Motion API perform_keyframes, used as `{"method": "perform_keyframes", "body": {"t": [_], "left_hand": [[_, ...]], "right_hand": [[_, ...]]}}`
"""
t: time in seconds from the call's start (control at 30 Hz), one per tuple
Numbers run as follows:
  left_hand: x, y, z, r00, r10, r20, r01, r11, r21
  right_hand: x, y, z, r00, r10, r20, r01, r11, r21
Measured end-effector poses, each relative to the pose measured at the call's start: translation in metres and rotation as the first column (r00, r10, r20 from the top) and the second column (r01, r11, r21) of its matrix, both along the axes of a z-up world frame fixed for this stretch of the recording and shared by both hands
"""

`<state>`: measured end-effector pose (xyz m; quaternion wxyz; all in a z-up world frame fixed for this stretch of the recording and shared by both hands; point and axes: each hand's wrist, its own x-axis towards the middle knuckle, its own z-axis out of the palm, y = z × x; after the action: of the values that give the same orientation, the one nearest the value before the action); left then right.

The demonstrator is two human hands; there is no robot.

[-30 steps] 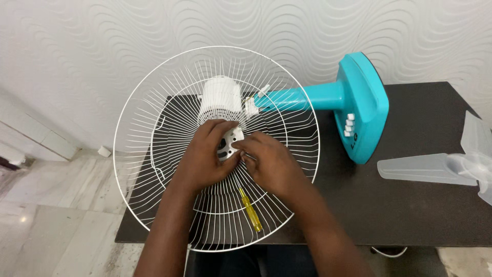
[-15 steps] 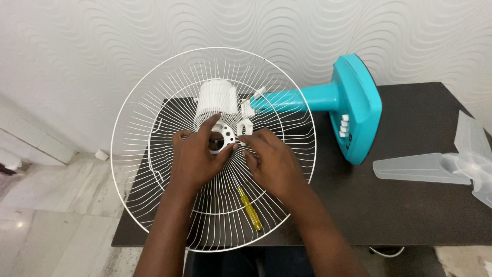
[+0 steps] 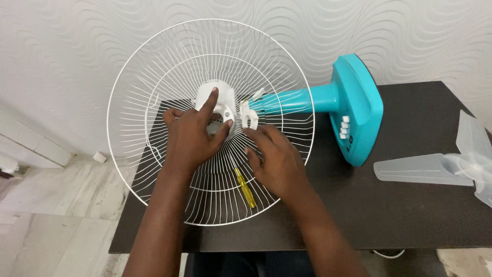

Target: The person disassembles a teal LG table fan by removing the front grille, unscrewing the blade hub, detaching the fan blades, and removing the rear grille and motor housing. A yellow screwdriver is used to loosen the central hub nut.

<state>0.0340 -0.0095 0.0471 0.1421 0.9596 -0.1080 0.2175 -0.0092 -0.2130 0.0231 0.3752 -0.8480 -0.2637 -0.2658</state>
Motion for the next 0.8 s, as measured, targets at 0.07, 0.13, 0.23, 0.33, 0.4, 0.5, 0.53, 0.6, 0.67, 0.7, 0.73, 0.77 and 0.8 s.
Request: {"method": "perform_keyframes", "body": {"t": [0.07, 0.13, 0.23, 0.33, 0.4, 0.5, 0.53, 0.6, 0.67, 0.7, 0.73, 0.77, 0.8], "left_hand": [[0.002, -0.001, -0.005, 0.997, -0.020, 0.078, 0.018, 1.000, 0.017], [0.001, -0.004, -0.012, 0.991, -0.036, 0.127, 0.033, 0.999, 0.025], [-0.005, -0.010, -0.023, 0.983, -0.050, 0.177, 0.047, 0.999, 0.020], [-0.016, -0.017, -0.031, 0.968, -0.038, 0.247, 0.040, 0.999, -0.002], [-0.026, -0.027, -0.034, 0.957, -0.007, 0.289, 0.017, 0.999, -0.030], [-0.044, -0.047, -0.039, 0.975, 0.005, 0.222, 0.037, 0.982, -0.185], [-0.050, -0.054, -0.041, 0.975, 0.004, 0.220, 0.053, 0.966, -0.253], [-0.057, -0.066, -0.044, 0.976, 0.000, 0.217, 0.086, 0.916, -0.391], [-0.057, -0.074, -0.044, 0.989, 0.003, 0.146, 0.074, 0.853, -0.517], [-0.058, -0.077, -0.045, 0.994, 0.000, 0.110, 0.064, 0.815, -0.577], [-0.058, -0.077, -0.045, 0.995, -0.009, 0.098, 0.064, 0.814, -0.577], [-0.058, -0.078, -0.045, 0.996, -0.018, 0.086, 0.064, 0.814, -0.578], [-0.057, -0.079, -0.046, 0.997, -0.029, 0.073, 0.066, 0.812, -0.580]], "right_hand": [[0.001, -0.001, -0.001, 0.996, -0.015, -0.086, 0.016, 1.000, 0.001], [0.002, -0.001, -0.003, 0.974, -0.033, -0.225, 0.032, 0.999, -0.006], [0.000, 0.000, -0.007, 0.998, -0.056, 0.018, 0.057, 0.998, -0.002], [-0.002, 0.000, -0.011, 0.997, -0.053, -0.052, 0.054, 0.998, 0.012], [-0.001, 0.001, -0.012, 0.997, -0.060, -0.054, 0.061, 0.998, 0.019], [0.002, 0.001, -0.016, 0.998, -0.062, -0.002, 0.062, 0.998, 0.026], [0.003, 0.002, -0.017, 0.998, -0.059, 0.026, 0.059, 0.998, 0.031], [0.003, 0.002, -0.018, 0.999, -0.046, -0.020, 0.047, 0.993, 0.112], [0.003, 0.000, -0.020, 0.997, -0.037, -0.070, 0.050, 0.981, 0.188], [0.004, -0.002, -0.021, 0.995, -0.034, -0.098, 0.055, 0.973, 0.225], [0.004, -0.003, -0.021, 0.992, -0.029, -0.123, 0.061, 0.963, 0.264], [0.005, -0.004, -0.022, 0.992, -0.027, -0.124, 0.062, 0.956, 0.286], [0.007, -0.006, -0.022, 0.992, -0.027, -0.126, 0.065, 0.950, 0.305]]}}
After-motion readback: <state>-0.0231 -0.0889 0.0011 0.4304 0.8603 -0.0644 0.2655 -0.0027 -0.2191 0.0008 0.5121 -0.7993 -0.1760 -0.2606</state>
